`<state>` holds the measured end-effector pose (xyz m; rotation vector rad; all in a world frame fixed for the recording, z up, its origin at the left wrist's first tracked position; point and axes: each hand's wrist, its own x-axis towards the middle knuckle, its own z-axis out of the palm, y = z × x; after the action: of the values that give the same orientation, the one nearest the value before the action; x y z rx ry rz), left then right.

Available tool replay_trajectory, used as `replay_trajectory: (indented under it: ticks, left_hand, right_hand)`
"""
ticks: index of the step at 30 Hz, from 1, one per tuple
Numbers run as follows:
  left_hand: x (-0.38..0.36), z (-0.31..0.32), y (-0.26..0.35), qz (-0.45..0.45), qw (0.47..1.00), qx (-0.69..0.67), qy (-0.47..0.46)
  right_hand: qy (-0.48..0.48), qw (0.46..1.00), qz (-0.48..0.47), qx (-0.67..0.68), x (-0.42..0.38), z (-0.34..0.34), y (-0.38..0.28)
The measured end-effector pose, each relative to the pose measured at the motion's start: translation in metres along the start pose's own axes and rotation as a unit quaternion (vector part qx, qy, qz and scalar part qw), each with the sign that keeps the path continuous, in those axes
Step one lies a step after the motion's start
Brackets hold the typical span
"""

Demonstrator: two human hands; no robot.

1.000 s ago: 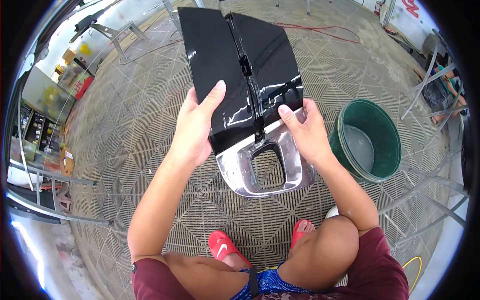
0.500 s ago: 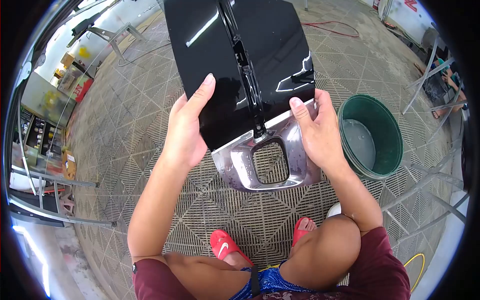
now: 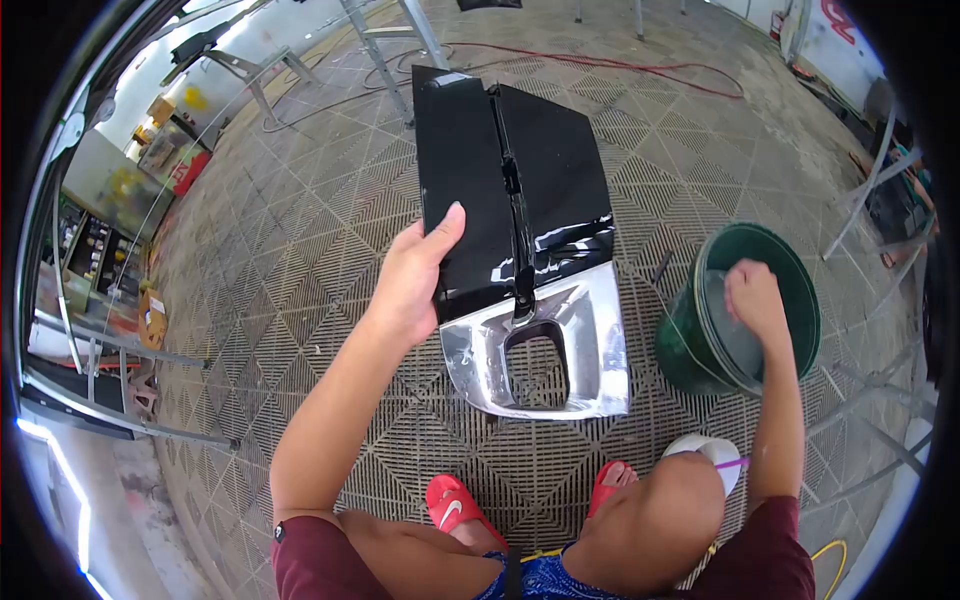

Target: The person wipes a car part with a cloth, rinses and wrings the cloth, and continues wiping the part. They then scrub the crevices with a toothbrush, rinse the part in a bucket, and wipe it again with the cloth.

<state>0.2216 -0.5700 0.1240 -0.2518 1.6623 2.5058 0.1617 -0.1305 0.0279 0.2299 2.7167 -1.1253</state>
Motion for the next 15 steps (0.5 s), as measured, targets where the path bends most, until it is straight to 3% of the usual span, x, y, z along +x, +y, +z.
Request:
replay_trajectory:
  ticks: [3, 5, 6, 9, 11, 12, 13, 15]
  left_hand:
    - [0.011, -0.004, -0.008, 0.015, 1.000, 0.021, 0.013]
    - [0.019, -0.008, -0.018, 0.035, 0.997, 0.072, 0.019]
    - [0.025, -0.012, -0.024, 0.046, 0.995, 0.088, 0.011]
    - [0.045, -0.031, -0.038, 0.053, 0.986, 0.160, 0.002]
    - [0.057, -0.036, -0.046, 0.074, 0.982, 0.172, 0.011]
    - [0.067, -0.045, -0.055, 0.066, 0.982, 0.179, 0.010]
    - [0.076, -0.052, -0.063, 0.057, 0.981, 0.185, 0.009]
    - [0.082, -0.051, -0.065, 0.057, 0.980, 0.189, 0.001]
  right_hand:
    - [-0.231, 0.951, 0.201, 0.031, 0.071, 0.007, 0.082]
    - [-0.298, 0.926, 0.161, -0.167, 0.143, 0.035, 0.202]
    - [-0.295, 0.928, 0.155, -0.168, 0.143, 0.040, 0.212]
    - [-0.205, 0.942, 0.255, -0.068, 0.118, 0.046, 0.237]
    - [-0.170, 0.943, 0.282, -0.042, 0.119, 0.025, 0.212]
    - [-0.365, 0.862, 0.256, 0.241, 0.118, 0.003, 0.187]
    - [-0.515, 0.674, 0.199, 0.491, 0.114, -0.015, 0.152]
    - [-0.474, 0.709, 0.034, 0.520, 0.107, -0.021, 0.076]
